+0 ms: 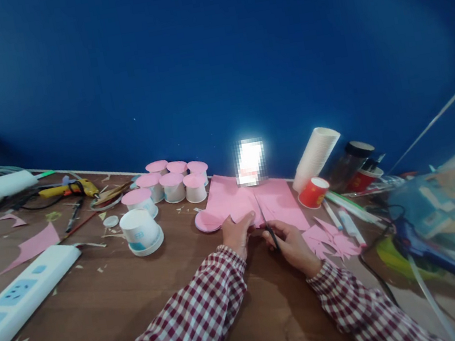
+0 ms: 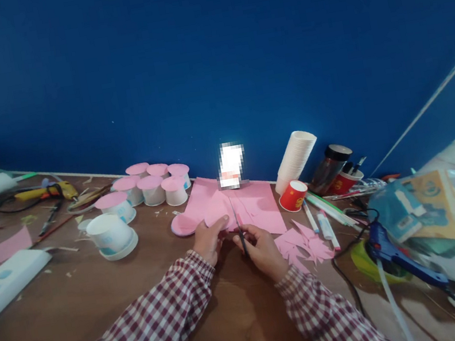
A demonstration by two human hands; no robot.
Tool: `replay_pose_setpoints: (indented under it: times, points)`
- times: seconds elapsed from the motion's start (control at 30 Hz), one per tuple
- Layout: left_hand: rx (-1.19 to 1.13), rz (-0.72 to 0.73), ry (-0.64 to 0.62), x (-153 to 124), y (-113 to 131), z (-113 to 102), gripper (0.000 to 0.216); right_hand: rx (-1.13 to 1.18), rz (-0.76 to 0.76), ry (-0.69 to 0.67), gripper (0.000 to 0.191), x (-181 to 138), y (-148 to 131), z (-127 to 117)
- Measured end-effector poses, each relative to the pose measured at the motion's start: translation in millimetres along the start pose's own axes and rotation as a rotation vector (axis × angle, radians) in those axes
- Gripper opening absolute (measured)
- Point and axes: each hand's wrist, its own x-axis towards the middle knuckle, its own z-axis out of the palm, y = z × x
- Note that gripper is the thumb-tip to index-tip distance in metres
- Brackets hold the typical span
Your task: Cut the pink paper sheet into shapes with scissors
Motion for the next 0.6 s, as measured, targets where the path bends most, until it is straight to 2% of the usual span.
replay_pose_setpoints:
  times: [0.6]
  points:
    - [0.031,0.014,-0.005,0.4,0.3,-1.0,0.033,0.001,-0.006,-0.010,0.038,0.3,4.0,-1.1]
